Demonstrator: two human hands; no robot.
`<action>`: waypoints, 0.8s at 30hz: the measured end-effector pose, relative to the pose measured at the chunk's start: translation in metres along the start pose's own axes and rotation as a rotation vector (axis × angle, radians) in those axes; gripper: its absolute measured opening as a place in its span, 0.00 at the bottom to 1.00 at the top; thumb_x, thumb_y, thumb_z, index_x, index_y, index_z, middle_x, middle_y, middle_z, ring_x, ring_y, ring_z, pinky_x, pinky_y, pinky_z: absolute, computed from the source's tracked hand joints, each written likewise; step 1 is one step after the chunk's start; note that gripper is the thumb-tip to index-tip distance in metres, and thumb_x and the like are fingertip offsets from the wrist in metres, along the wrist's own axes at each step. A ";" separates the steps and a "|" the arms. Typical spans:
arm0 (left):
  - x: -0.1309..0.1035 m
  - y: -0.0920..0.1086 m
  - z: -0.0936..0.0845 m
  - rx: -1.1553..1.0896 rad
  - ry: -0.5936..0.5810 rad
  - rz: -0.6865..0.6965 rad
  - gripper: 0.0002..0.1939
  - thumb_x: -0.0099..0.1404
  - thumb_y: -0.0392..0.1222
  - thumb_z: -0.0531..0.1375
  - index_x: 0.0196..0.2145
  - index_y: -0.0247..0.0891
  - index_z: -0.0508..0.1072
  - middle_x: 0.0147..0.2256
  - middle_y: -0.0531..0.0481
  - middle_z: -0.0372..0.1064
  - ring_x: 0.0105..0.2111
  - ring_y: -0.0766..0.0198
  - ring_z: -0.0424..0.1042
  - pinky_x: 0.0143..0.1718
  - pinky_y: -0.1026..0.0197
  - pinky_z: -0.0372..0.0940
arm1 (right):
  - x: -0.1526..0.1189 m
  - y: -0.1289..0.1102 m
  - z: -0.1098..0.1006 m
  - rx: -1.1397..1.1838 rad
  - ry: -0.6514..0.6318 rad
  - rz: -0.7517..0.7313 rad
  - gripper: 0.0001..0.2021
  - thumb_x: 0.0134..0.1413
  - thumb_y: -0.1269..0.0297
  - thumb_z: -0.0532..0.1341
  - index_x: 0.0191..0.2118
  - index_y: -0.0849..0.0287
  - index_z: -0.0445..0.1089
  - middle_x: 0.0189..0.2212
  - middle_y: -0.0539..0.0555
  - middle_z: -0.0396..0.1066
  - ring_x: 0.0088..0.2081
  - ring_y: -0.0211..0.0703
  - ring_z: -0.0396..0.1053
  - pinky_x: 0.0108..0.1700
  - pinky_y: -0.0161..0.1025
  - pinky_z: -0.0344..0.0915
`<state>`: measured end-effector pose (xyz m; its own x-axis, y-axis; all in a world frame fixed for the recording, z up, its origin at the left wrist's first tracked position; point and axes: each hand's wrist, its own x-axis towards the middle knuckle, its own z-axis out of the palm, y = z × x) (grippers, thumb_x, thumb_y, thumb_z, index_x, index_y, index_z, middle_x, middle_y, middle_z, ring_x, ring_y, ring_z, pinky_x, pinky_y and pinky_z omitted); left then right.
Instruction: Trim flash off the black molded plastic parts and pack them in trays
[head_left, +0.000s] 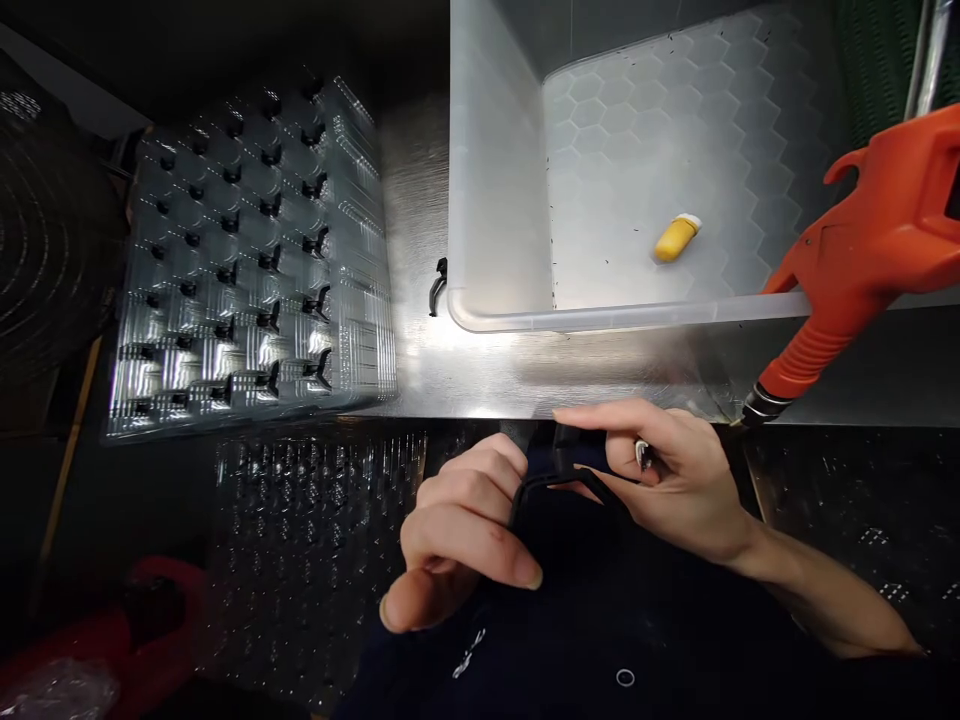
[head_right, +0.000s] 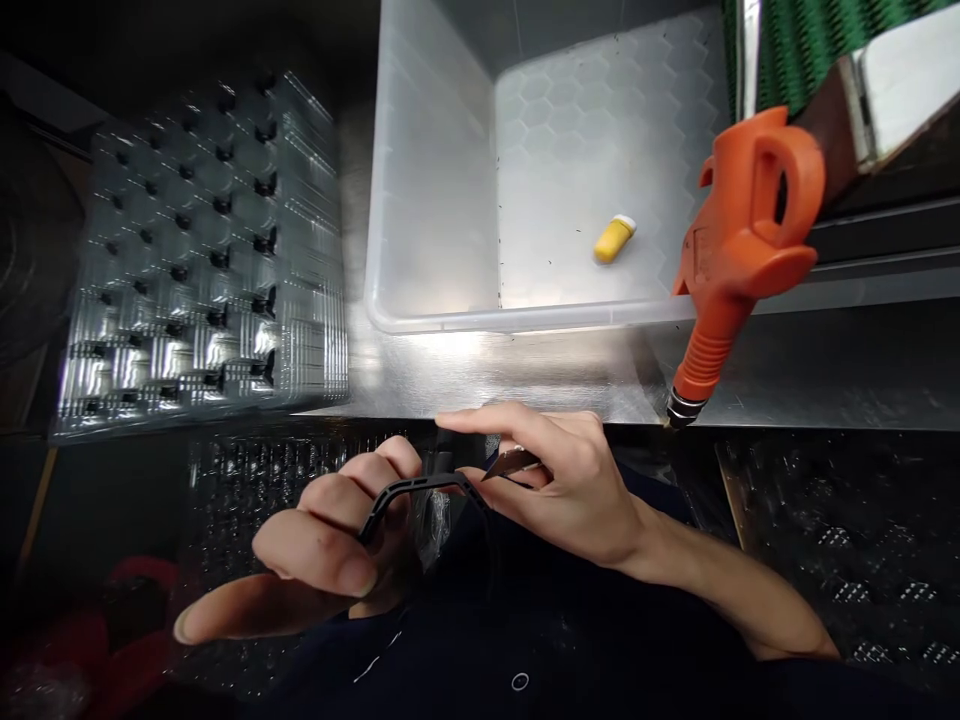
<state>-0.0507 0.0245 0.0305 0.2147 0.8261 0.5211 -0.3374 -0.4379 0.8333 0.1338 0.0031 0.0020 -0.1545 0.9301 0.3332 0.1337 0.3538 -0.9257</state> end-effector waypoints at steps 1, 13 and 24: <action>-0.002 -0.003 -0.001 0.004 -0.016 0.075 0.36 0.84 0.64 0.49 0.23 0.39 0.67 0.17 0.58 0.58 0.17 0.70 0.58 0.24 0.60 0.62 | 0.001 0.000 -0.001 0.012 -0.019 -0.011 0.13 0.67 0.65 0.73 0.55 0.53 0.79 0.20 0.37 0.50 0.19 0.29 0.47 0.20 0.28 0.52; -0.073 -0.037 -0.063 0.048 0.191 -0.866 0.33 0.78 0.73 0.54 0.49 0.39 0.79 0.32 0.45 0.82 0.33 0.52 0.83 0.40 0.51 0.77 | 0.048 0.027 0.066 -0.504 -0.084 -0.032 0.18 0.76 0.52 0.65 0.59 0.59 0.79 0.30 0.51 0.83 0.29 0.38 0.80 0.31 0.34 0.64; -0.078 -0.008 -0.076 0.911 0.169 -0.738 0.26 0.83 0.60 0.54 0.67 0.46 0.74 0.73 0.41 0.66 0.75 0.46 0.62 0.78 0.40 0.55 | 0.035 0.034 0.089 -0.726 -0.010 -0.061 0.25 0.83 0.50 0.53 0.61 0.67 0.77 0.26 0.52 0.80 0.26 0.42 0.80 0.28 0.39 0.61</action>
<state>-0.1342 -0.0092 -0.0311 -0.0635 0.9913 -0.1153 0.6094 0.1300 0.7821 0.0462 0.0391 -0.0335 -0.1914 0.9068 0.3756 0.7399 0.3848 -0.5519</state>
